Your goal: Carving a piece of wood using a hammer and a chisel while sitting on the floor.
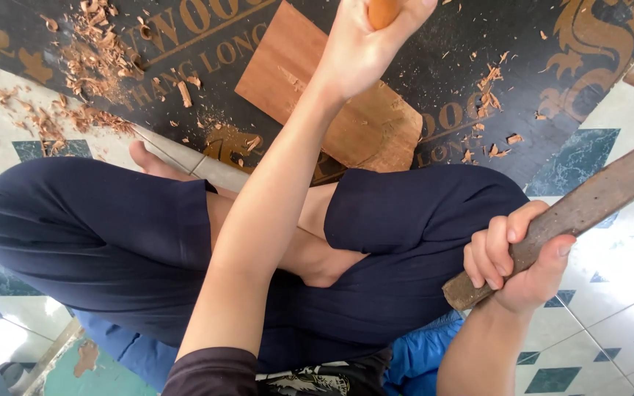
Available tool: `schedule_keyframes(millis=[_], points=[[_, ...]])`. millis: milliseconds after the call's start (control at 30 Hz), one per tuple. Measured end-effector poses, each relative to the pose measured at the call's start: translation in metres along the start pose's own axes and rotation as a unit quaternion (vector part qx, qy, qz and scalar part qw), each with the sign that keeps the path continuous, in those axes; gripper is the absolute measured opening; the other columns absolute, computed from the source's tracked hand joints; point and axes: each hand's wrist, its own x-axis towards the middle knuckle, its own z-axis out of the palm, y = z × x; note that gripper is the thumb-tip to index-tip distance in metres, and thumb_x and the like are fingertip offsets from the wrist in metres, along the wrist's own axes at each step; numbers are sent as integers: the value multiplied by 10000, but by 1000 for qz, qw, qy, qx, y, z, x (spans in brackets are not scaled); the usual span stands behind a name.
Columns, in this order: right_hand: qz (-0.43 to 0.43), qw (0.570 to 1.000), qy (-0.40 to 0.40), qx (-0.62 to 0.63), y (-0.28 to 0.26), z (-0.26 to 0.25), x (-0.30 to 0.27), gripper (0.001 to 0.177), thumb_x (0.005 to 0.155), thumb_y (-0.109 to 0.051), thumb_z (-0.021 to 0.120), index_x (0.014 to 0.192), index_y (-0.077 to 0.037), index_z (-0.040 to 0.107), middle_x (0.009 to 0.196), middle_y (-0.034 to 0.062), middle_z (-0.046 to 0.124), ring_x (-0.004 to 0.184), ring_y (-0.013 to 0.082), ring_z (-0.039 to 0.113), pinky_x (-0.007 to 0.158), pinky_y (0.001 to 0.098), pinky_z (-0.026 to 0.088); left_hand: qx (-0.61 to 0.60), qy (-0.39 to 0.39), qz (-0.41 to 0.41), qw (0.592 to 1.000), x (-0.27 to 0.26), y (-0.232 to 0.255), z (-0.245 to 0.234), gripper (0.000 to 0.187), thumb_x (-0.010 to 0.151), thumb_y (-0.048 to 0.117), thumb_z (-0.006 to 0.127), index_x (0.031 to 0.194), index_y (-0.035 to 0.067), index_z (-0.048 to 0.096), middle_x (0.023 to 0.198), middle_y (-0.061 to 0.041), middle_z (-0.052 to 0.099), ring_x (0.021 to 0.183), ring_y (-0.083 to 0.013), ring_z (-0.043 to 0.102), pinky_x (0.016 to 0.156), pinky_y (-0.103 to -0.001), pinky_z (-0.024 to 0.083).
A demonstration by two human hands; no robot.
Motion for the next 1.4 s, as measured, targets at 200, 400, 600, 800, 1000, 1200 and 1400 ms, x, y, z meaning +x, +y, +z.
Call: schedule_keyframes(millis=[200, 400, 600, 800, 1000, 1200, 1400], points=[[0, 1000, 7, -7, 1, -1, 0, 417, 1071, -558, 610, 997, -159, 513, 578, -67, 450, 392, 2, 353, 352, 173, 327, 70, 57, -140, 986, 1, -17, 4, 300, 922, 305, 637, 703, 101, 652, 564, 37, 475, 509, -46, 444, 444, -206, 371], [6, 1000, 6, -21, 1, -3, -1, 423, 1072, -575, 606, 1003, -170, 504, 578, -67, 450, 393, 5, 362, 353, 176, 332, 0, 135, -19, 991, -19, -29, 1, 133, 953, 184, 650, 880, 83, 604, 679, 0, 551, 545, -89, 491, 478, -234, 430], [-2, 1000, 6, -13, 1, -2, -1, 416, 1072, -571, 589, 994, -170, 512, 575, -69, 454, 391, 3, 362, 354, 174, 328, -213, 280, 72, 933, -21, -27, -16, 149, 1030, 111, 597, 1084, 152, 465, 720, -21, 495, 509, -104, 391, 404, -282, 309], [-2, 1000, 3, -8, 1, -1, -2, 415, 1072, -567, 608, 1003, -167, 519, 587, -65, 461, 394, 6, 360, 354, 178, 328, -202, 240, 27, 949, -25, -7, -11, 165, 1010, 135, 546, 852, 150, 503, 577, 20, 404, 446, -69, 344, 380, -245, 268], [-9, 1000, 13, -13, 0, 2, -2, 416, 1070, -569, 591, 1005, -167, 510, 582, -70, 456, 392, -4, 357, 356, 171, 329, -155, 274, 5, 949, -25, 4, 4, 184, 999, 159, 543, 819, 122, 531, 587, 11, 480, 460, -66, 366, 414, -230, 308], [-4, 1000, 17, -5, 0, 2, -2, 423, 1060, -571, 611, 1002, -162, 520, 572, -67, 448, 390, 2, 354, 353, 174, 327, -36, 333, -11, 942, -31, 10, 4, 265, 1018, 279, 512, 804, 124, 503, 553, 16, 467, 439, -76, 417, 418, -236, 399], [-6, 1000, 13, -14, 0, 3, -2, 419, 1061, -573, 604, 1001, -169, 511, 574, -64, 442, 388, 1, 352, 347, 171, 326, -1, 354, 1, 935, -33, 24, 13, 281, 1025, 298, 511, 788, 152, 473, 557, 41, 468, 446, -45, 413, 434, -194, 369]])
